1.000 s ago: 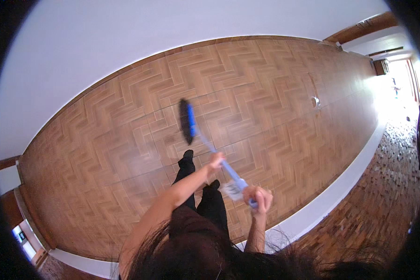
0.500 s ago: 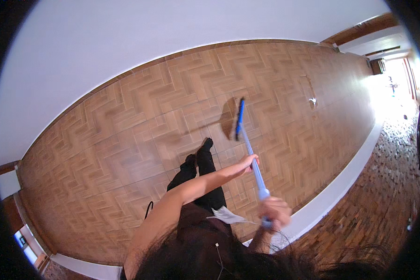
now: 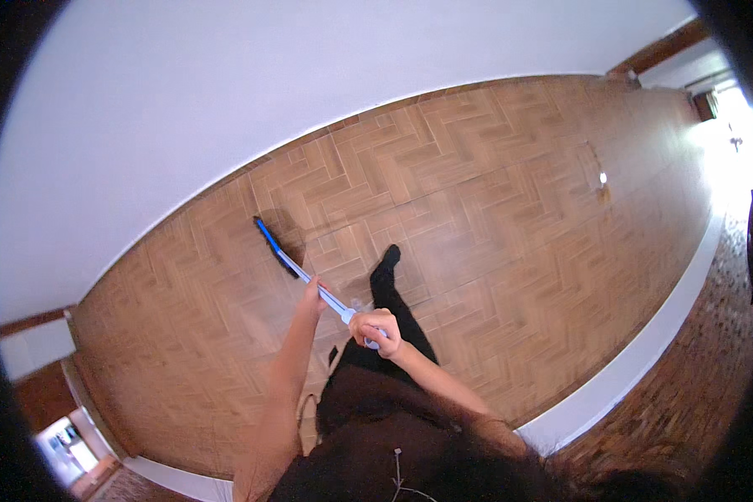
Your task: The person sweeps a tiled floor with a blue broom, moving back and forth across the room and along the base of a textured wooden wall. The camera is head-mounted, providing a first-person view of the sweeping action.
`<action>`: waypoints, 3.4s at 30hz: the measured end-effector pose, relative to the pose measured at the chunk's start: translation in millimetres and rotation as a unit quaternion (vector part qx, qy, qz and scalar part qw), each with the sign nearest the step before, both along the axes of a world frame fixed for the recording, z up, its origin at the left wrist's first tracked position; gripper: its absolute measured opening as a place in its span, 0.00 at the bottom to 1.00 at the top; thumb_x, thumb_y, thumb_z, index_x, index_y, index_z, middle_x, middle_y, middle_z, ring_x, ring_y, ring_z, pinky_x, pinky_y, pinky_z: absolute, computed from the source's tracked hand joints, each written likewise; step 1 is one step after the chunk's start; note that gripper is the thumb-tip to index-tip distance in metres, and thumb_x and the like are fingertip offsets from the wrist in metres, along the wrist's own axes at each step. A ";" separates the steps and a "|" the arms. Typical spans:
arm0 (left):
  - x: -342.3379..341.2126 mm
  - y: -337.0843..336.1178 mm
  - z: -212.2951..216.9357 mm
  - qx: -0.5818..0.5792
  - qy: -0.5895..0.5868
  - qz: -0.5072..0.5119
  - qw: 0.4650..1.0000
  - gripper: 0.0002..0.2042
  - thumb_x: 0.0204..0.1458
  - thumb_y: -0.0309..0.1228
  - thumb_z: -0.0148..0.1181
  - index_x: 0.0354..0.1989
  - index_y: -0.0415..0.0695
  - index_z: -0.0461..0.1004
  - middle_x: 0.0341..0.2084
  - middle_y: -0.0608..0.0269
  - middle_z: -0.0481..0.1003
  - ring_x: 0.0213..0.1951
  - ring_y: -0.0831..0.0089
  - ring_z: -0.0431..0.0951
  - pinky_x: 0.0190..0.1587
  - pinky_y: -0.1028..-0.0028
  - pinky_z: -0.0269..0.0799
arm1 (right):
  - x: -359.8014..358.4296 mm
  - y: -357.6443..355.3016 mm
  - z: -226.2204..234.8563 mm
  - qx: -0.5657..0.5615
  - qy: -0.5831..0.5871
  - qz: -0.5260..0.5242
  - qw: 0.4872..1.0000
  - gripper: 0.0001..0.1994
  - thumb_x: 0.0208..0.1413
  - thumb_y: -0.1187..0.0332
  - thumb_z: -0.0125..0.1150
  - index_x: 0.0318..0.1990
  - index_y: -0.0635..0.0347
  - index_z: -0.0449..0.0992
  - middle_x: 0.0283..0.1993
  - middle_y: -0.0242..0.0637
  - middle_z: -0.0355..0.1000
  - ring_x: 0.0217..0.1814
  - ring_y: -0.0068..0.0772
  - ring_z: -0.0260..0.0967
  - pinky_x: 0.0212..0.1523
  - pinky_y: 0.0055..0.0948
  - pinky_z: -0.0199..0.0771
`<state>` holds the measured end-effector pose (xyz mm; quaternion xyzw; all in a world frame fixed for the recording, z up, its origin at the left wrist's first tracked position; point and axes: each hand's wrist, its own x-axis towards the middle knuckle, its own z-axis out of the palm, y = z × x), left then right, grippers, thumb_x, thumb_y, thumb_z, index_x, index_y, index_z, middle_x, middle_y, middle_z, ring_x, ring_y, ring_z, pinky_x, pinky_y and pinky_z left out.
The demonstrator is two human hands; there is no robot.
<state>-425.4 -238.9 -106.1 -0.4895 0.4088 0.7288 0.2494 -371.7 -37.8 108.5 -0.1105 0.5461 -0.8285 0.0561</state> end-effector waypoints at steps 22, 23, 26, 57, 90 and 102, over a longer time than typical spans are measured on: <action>-158.9 348.1 106.0 0.380 0.083 -0.374 0.842 0.08 0.47 0.34 0.45 0.19 0.47 0.61 0.15 0.72 0.63 0.22 0.81 0.65 0.27 0.77 0.62 | -134.0 152.4 133.6 0.290 0.167 -0.217 0.917 0.07 0.36 0.72 0.47 0.13 0.63 0.61 0.11 0.38 0.58 0.12 0.36 0.58 0.14 0.28 0.56; -161.8 344.2 122.4 0.368 0.082 -0.365 0.851 0.08 0.47 0.34 0.44 0.19 0.47 0.61 0.16 0.72 0.63 0.23 0.81 0.65 0.28 0.77 0.62 | -133.7 157.2 158.0 0.236 0.183 -0.225 0.927 0.10 0.39 0.69 0.45 0.11 0.62 0.60 0.11 0.38 0.59 0.12 0.35 0.58 0.14 0.28 0.57; -160.7 329.8 176.7 0.279 0.012 -0.307 0.910 0.09 0.45 0.36 0.46 0.21 0.44 0.64 0.16 0.66 0.66 0.22 0.77 0.66 0.23 0.78 0.63 | -131.7 186.5 199.6 0.084 0.232 -0.271 0.930 0.17 0.44 0.64 0.40 0.08 0.61 0.59 0.10 0.37 0.60 0.11 0.32 0.58 0.15 0.29 0.61; -380.5 513.6 85.2 0.230 0.038 -0.501 0.834 0.09 0.45 0.33 0.43 0.17 0.44 0.59 0.09 0.66 0.60 0.14 0.75 0.62 0.18 0.78 0.59 | -339.0 275.0 97.7 0.352 0.010 -0.368 0.861 0.08 0.40 0.75 0.46 0.14 0.64 0.58 0.12 0.40 0.54 0.16 0.43 0.53 0.20 0.32 0.55; -467.2 817.0 58.0 0.237 0.079 -0.538 0.805 0.11 0.49 0.41 0.39 0.25 0.47 0.59 0.15 0.71 0.59 0.17 0.80 0.60 0.21 0.81 0.58 | -393.2 598.7 28.3 0.270 0.040 -0.426 0.862 0.12 0.39 0.76 0.46 0.10 0.63 0.53 0.11 0.38 0.47 0.12 0.40 0.48 0.15 0.34 0.47; -321.4 907.3 120.5 0.245 0.019 -0.650 0.719 0.12 0.43 0.39 0.46 0.17 0.46 0.64 0.14 0.66 0.65 0.20 0.76 0.65 0.24 0.77 0.61 | -238.5 642.2 143.4 0.128 0.000 -0.791 0.598 0.17 0.39 0.62 0.44 0.06 0.59 0.54 0.06 0.38 0.55 0.08 0.32 0.55 0.12 0.32 0.58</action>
